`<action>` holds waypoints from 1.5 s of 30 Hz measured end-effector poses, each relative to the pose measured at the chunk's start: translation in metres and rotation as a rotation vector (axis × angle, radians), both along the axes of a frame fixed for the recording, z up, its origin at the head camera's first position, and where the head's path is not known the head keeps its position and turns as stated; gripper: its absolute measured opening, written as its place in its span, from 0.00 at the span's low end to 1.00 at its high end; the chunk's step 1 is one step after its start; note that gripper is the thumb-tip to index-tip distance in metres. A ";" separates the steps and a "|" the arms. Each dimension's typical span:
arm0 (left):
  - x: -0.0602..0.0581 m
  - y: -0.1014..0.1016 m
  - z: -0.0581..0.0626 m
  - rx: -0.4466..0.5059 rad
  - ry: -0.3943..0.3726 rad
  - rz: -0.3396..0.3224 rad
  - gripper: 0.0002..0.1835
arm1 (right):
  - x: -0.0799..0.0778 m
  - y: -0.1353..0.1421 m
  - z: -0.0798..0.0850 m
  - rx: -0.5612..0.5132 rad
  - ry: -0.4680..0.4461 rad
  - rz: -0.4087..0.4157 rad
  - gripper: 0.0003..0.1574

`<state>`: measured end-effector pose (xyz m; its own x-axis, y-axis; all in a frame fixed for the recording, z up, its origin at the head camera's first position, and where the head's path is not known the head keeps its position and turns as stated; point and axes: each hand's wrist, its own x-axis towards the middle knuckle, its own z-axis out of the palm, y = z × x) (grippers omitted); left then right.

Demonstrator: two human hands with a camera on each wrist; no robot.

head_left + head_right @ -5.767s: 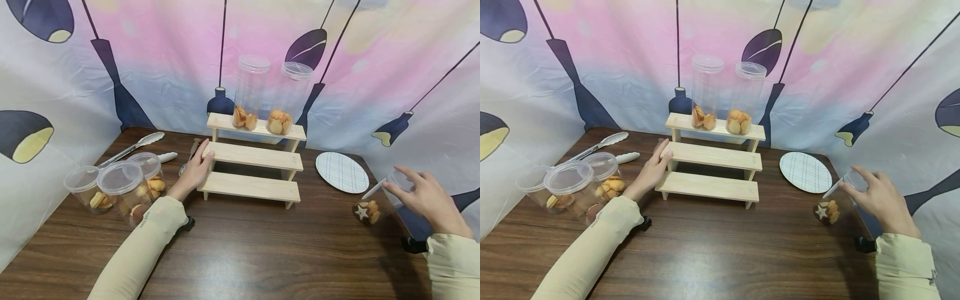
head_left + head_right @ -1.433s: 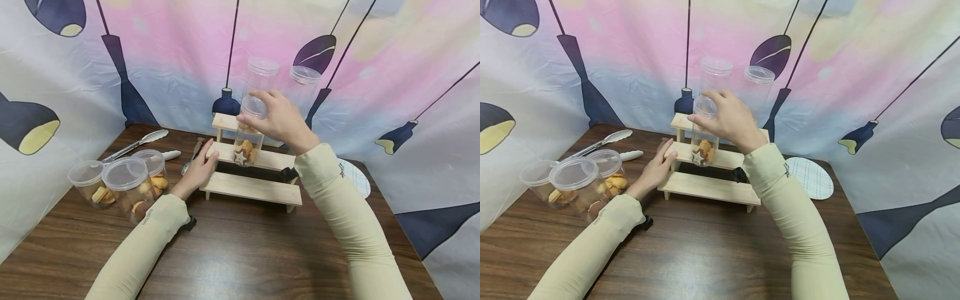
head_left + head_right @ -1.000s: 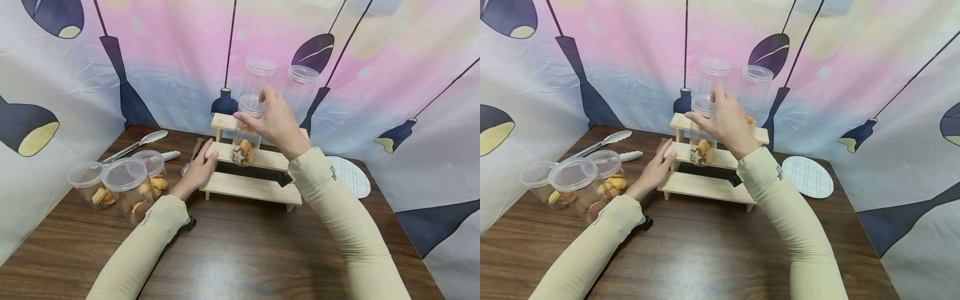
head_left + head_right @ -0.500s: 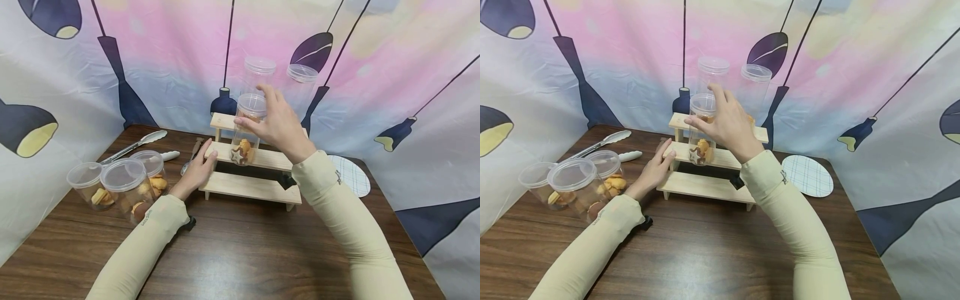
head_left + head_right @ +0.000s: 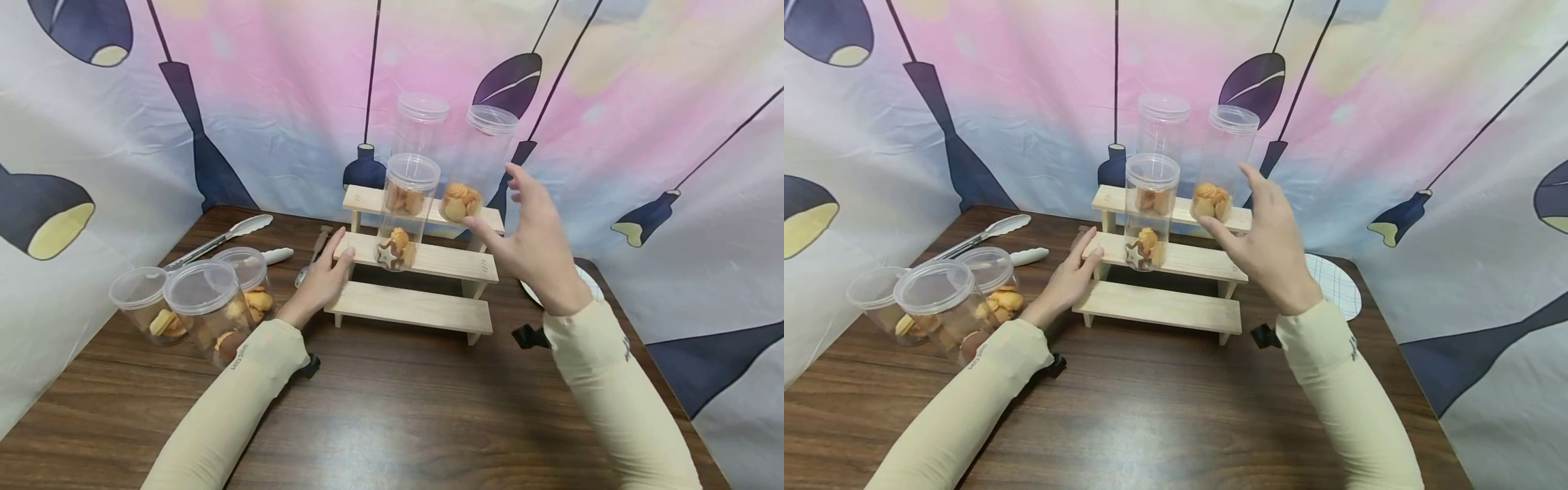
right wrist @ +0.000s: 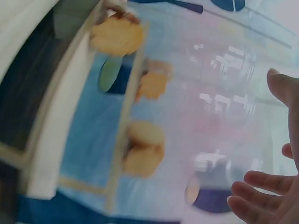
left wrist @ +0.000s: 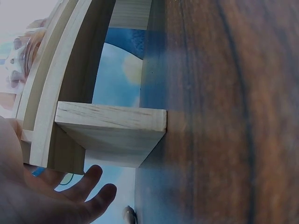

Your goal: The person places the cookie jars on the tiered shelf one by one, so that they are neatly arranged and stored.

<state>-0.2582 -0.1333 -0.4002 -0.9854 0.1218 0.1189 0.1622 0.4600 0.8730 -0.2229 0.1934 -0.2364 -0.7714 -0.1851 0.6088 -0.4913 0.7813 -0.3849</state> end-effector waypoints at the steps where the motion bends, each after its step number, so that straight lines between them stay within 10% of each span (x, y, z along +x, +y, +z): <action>1: 0.000 0.000 0.000 -0.002 -0.001 0.001 0.34 | 0.002 0.007 -0.005 -0.027 -0.015 -0.009 0.58; 19: -0.001 -0.001 0.001 -0.024 0.004 0.012 0.35 | -0.012 0.062 -0.115 -0.232 -0.395 -0.071 0.65; 45: -0.002 0.001 -0.001 -0.001 0.014 0.001 0.35 | -0.024 0.058 -0.161 -0.163 -0.551 0.068 0.43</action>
<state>-0.2603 -0.1320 -0.4011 -0.9837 0.1214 0.1327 0.1743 0.4611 0.8701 -0.2471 0.2510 -0.3972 -0.9723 -0.1832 0.1454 -0.2314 0.6641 -0.7109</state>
